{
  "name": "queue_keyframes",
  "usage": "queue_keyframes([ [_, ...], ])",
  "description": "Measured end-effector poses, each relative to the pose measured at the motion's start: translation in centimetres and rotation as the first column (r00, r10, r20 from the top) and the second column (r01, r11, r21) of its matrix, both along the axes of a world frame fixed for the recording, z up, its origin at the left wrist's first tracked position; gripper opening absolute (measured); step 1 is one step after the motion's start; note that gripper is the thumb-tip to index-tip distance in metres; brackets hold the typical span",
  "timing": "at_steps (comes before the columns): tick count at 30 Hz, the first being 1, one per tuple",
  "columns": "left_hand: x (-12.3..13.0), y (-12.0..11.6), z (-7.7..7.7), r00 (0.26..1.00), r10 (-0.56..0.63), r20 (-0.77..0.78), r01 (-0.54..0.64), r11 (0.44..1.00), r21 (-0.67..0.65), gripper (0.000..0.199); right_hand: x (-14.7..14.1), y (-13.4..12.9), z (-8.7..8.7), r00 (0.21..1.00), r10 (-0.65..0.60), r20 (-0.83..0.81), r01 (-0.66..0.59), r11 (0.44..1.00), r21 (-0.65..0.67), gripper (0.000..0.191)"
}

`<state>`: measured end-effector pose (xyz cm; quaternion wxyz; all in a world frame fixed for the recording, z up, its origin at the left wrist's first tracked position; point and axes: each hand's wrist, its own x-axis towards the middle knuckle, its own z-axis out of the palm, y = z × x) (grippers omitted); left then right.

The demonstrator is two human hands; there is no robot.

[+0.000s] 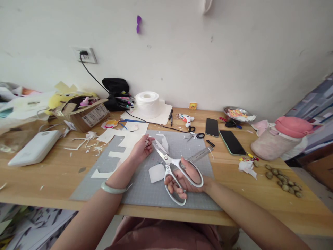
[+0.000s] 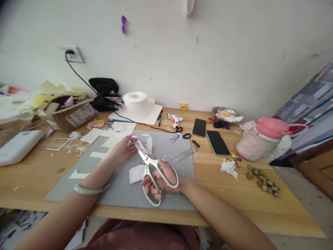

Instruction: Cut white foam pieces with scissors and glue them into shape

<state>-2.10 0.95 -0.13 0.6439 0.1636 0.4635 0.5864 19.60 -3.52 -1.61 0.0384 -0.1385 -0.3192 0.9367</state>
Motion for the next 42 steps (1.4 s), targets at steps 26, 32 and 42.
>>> queue_keyframes([
  [26,-0.7,0.0,0.8,0.945,-0.126,-0.302,0.095,0.989,-0.114,0.043,0.0,0.6,0.0,0.994,0.044,0.102,-0.035,0.995,-0.097,0.099],
  [32,-0.8,0.0,0.5,0.940,-0.139,-0.312,0.112,0.989,-0.101,0.043,0.0,0.6,-0.2,0.994,0.034,0.107,-0.024,0.995,-0.092,0.101],
  [42,-0.9,0.2,0.1,0.938,-0.136,-0.318,0.109,0.989,-0.100,0.041,0.0,0.6,-0.1,0.994,0.030,0.107,-0.020,0.996,-0.092,0.099],
])
